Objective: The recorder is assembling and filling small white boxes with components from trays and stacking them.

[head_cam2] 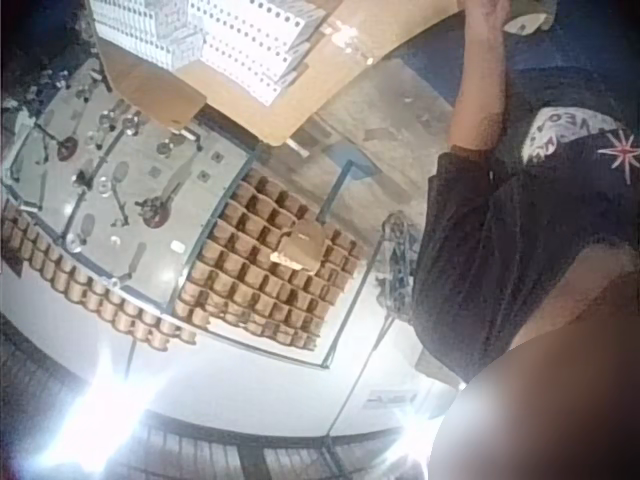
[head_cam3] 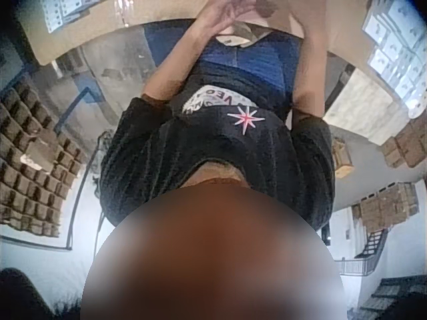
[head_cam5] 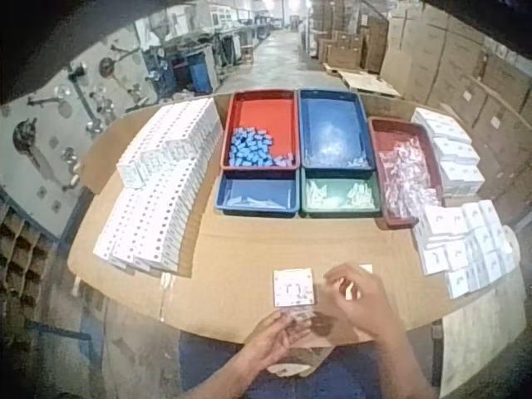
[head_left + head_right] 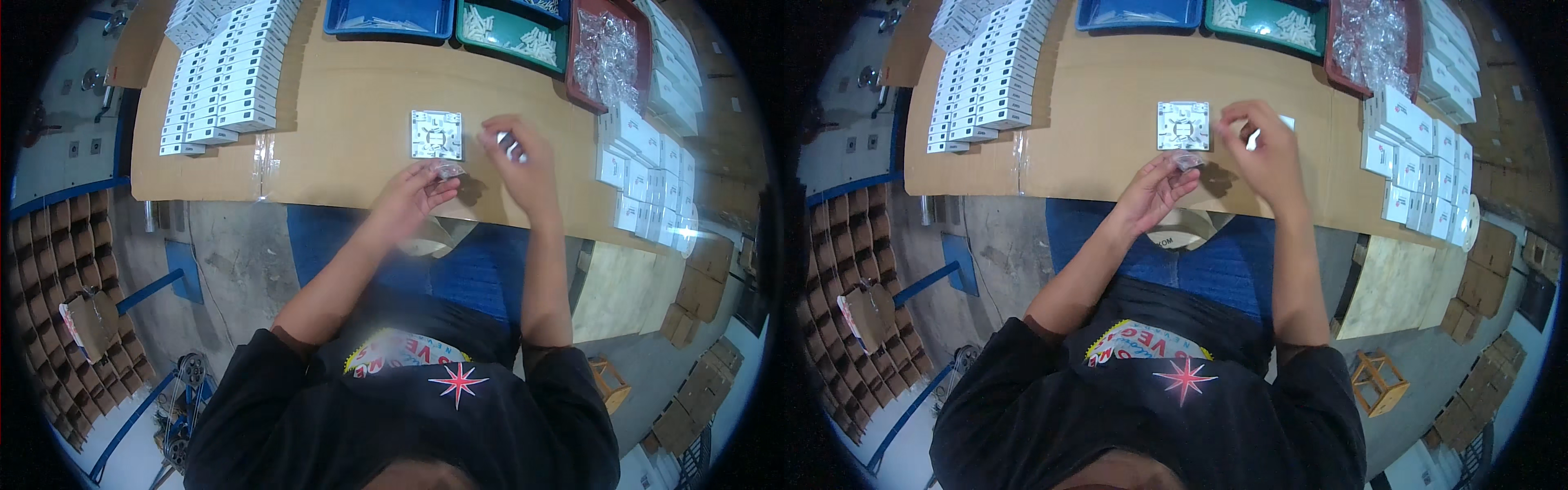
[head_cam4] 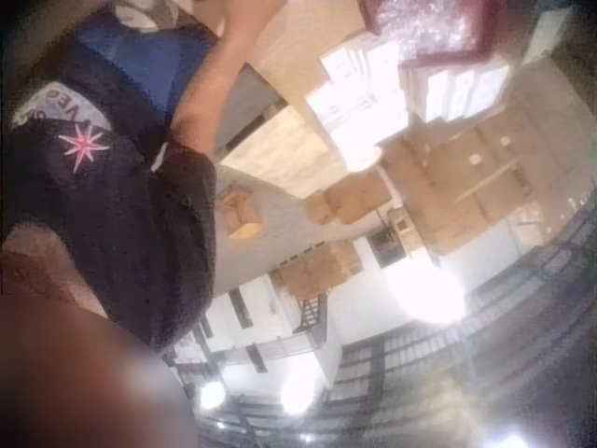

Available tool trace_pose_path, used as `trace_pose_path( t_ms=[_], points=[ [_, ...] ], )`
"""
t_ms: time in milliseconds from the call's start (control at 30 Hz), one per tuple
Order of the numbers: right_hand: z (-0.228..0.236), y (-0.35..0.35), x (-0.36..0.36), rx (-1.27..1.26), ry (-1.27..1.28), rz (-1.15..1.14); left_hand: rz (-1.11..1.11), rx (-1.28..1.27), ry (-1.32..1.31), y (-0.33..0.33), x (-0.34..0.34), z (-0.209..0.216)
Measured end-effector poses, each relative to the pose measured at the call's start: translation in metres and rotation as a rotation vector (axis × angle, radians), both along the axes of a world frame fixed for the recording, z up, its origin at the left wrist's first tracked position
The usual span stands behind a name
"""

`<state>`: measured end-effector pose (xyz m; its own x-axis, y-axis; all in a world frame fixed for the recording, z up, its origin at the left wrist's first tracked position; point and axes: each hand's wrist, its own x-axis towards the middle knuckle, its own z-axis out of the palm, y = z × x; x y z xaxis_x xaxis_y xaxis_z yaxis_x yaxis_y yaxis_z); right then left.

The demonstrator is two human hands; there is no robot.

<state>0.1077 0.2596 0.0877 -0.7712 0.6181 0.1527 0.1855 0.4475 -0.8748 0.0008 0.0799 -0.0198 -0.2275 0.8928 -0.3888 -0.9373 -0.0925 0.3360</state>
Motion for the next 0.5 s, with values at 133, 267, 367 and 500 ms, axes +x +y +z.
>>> trace_pose_path(
  t_ms=[133,267,367,500],
  points=[
    [-0.03,0.065,-0.019,0.058,-0.058,-0.132,-0.027,-0.035,0.037,0.001,-0.001,-0.002],
    [-0.038,0.12,-0.042,0.166,-0.125,-0.214,-0.024,-0.036,0.043,0.001,0.0,-0.002],
    [-0.045,0.158,-0.065,0.259,-0.217,-0.285,-0.033,-0.061,0.294,-0.003,0.0,-0.017],
    [-0.061,0.188,-0.099,0.383,-0.227,-0.301,-0.032,-0.031,0.475,-0.005,-0.001,-0.046]
  ],
)
